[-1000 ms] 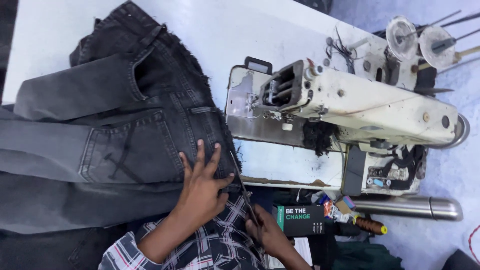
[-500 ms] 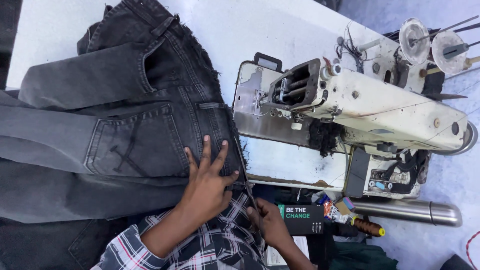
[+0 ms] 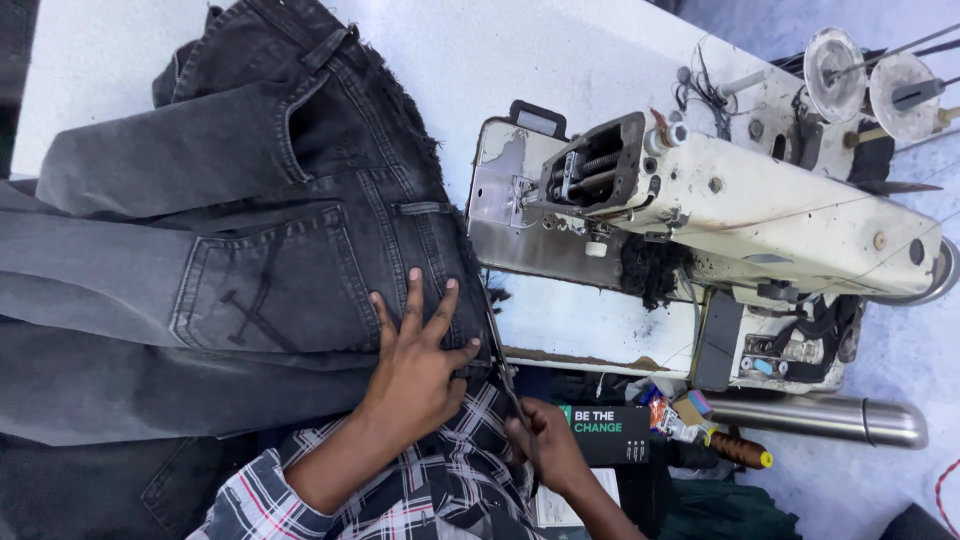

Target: The person uses a pair of scissors to trim the frayed edges of a pair of black jeans laid out on a white table. They repeatedly reposition the jeans to access different sections of the hem and side seams, cutting away excess fabric and loose threads.

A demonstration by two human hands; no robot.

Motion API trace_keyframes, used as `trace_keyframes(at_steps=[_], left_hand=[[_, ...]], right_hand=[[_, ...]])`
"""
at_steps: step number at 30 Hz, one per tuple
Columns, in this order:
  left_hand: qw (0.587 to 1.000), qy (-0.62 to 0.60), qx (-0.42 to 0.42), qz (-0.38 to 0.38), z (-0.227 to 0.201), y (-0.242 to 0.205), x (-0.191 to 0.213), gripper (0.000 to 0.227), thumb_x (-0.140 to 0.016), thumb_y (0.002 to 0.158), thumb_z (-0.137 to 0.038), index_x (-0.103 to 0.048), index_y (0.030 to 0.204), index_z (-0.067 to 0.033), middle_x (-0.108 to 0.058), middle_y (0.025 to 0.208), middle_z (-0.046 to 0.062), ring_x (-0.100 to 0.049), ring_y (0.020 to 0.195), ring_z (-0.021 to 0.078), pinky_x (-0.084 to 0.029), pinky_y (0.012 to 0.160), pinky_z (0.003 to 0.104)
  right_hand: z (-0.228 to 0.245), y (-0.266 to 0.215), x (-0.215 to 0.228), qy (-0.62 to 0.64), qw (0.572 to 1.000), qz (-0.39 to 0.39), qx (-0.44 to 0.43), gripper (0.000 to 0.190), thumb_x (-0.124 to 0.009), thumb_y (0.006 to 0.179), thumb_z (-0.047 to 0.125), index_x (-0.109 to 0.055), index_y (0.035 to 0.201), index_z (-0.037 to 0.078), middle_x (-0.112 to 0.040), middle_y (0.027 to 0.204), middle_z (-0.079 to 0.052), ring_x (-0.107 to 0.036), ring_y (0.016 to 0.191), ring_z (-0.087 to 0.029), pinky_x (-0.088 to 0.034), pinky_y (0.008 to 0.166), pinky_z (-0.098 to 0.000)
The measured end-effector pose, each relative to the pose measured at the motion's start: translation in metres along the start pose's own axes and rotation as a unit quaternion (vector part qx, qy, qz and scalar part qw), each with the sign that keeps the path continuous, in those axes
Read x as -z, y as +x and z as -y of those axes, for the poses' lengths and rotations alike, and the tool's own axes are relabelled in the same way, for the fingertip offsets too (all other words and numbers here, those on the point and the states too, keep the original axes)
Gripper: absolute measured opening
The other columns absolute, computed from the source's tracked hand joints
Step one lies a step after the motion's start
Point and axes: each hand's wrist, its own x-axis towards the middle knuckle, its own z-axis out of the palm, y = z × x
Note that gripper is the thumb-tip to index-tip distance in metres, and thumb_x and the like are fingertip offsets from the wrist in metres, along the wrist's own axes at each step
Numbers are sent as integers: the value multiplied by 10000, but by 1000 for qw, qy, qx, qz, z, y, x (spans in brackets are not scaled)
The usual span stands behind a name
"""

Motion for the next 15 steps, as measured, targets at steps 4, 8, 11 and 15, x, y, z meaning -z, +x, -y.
trace_keyframes(at_steps=[4,8,11,15], left_hand=[[1000,0,-7,-5,-1,-1,3,474,-764,664,-152,-818,1134,-180,-245,1661,243,6,1496,537,67,1079,831],[1000,4,-2,3,-2,-2,1,495,-767,652,-149,-818,1143,-186,-244,1655,243,9,1489,539,70,1069,833],[1000,5,-5,-3,-1,-5,0,510,-770,637,-153,-815,1145,-178,-245,1662,239,-3,1494,535,64,1078,828],[1000,-7,-7,-7,1,-6,-1,456,-767,644,-154,-813,1097,-176,-241,1645,220,-6,1505,528,68,1090,823]], right_hand=[[22,-4,5,-114,992,-3,60,208,-666,949,161,-587,828,12,-498,665,-45,-442,653,-110,-392,583,-322],[52,0,-4,-146,983,-21,108,211,-689,919,209,-616,874,16,-551,680,-43,-481,685,-96,-448,611,-305],[62,5,-7,-114,980,-5,160,256,-676,966,271,-655,906,23,-624,694,-17,-517,676,-59,-459,584,-278],[41,13,-6,-2,1000,6,26,288,-691,952,289,-668,838,26,-593,604,0,-494,505,-63,-395,462,-269]])
